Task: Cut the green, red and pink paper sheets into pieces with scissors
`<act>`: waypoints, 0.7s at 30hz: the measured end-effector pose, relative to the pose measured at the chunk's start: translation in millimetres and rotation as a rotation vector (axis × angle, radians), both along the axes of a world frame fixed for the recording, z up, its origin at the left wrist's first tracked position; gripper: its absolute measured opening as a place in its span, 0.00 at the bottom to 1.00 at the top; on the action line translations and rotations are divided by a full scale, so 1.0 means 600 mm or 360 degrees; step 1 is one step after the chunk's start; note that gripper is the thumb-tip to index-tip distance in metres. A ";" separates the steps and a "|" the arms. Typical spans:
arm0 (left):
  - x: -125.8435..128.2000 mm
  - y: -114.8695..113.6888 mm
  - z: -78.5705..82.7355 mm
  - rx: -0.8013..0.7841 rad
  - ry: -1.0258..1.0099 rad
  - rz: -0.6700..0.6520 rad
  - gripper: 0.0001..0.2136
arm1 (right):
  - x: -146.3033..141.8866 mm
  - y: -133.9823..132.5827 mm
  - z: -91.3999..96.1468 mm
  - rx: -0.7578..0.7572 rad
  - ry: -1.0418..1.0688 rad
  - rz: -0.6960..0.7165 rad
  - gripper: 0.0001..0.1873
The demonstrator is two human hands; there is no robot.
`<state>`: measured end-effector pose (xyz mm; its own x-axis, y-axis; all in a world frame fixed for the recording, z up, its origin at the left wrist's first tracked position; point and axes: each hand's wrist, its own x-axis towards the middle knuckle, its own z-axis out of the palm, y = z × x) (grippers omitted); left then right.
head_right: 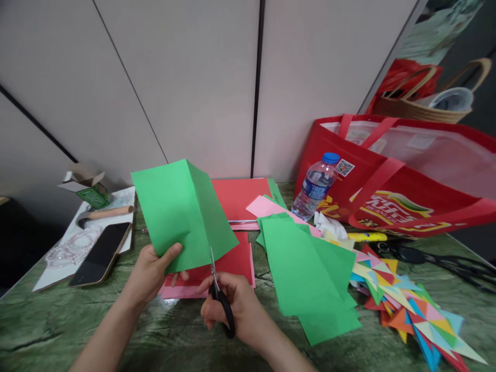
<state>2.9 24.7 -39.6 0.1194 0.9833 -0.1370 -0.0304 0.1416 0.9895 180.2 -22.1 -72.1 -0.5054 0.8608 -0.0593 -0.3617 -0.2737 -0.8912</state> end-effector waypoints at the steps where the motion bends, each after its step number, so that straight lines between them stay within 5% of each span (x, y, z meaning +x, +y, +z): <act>1: 0.000 0.000 -0.001 -0.0001 -0.0002 0.0001 0.12 | 0.000 0.000 -0.001 0.0003 0.0003 -0.0002 0.17; 21: -0.001 0.001 -0.004 0.0022 -0.0001 0.0012 0.13 | -0.001 -0.002 -0.003 -0.0045 0.0022 -0.0005 0.18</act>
<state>2.6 25.1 -42.2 0.1118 0.9861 -0.1231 -0.0318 0.1274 0.9913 179.3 -23.4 -73.6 -0.5034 0.8607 -0.0767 -0.3748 -0.2974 -0.8781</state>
